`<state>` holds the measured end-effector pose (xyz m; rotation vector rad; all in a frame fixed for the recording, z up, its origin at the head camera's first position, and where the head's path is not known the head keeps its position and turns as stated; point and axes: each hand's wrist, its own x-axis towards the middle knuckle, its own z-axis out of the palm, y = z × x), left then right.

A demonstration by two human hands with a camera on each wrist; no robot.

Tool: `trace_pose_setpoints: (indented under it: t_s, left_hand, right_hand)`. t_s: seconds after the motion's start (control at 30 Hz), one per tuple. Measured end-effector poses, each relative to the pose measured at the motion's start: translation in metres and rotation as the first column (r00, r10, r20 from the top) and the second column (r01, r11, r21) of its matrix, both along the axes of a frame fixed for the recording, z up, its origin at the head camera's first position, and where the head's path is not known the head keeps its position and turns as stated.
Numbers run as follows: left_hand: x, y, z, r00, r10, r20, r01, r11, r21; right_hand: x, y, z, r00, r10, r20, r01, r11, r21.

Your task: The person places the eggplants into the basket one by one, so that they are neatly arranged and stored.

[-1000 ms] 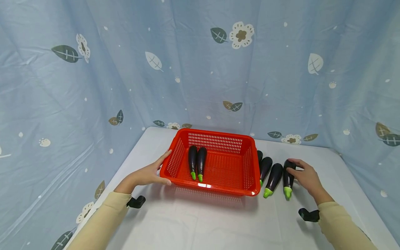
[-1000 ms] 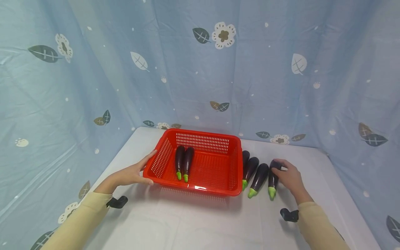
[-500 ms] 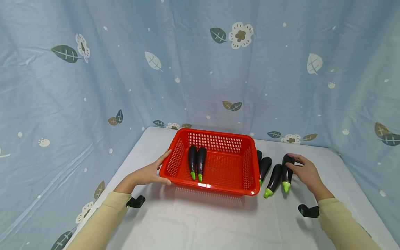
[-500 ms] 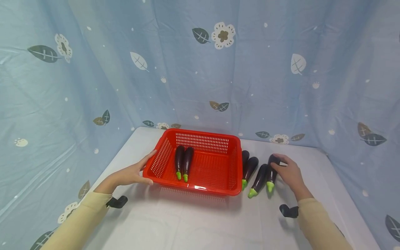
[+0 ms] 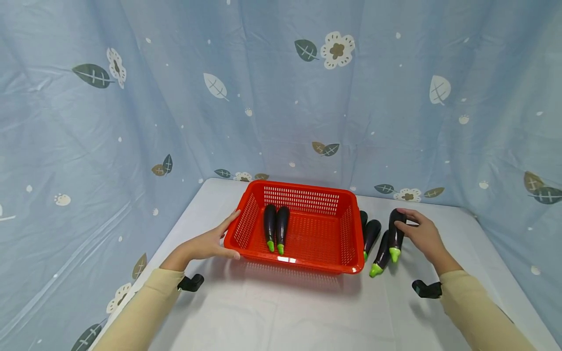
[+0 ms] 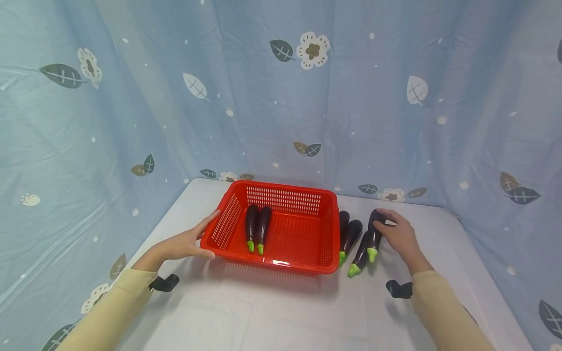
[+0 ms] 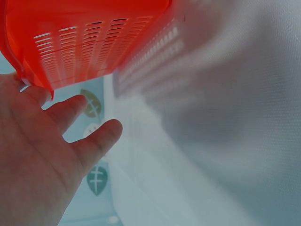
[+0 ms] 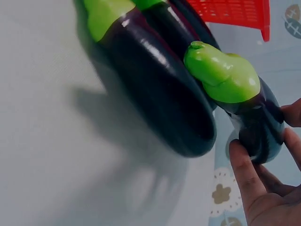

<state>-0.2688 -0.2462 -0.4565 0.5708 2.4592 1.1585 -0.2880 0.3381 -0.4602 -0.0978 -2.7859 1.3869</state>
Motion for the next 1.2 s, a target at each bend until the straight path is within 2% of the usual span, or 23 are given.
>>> trace_pose_setpoints:
  t_s: [0.27,0.5,1.2]
  left_hand:
    - [0.001,0.0,0.001,1.0,0.007,0.005,-0.007,1.0,-0.013]
    - [0.001,0.0,0.002,1.0,0.008,0.004,-0.008,1.0,-0.012]
    - [0.0,-0.001,0.0,1.0,-0.001,-0.003,0.001,1.0,-0.002]
  right_hand:
    - [-0.007,-0.011,-0.005,1.0,0.027,-0.015,-0.027,0.999,-0.016]
    - [-0.009,-0.022,-0.001,1.0,0.027,-0.001,-0.027,0.999,-0.028]
    - [-0.014,-0.05,0.031,0.996,0.078,-0.045,-0.08,0.995,-0.059]
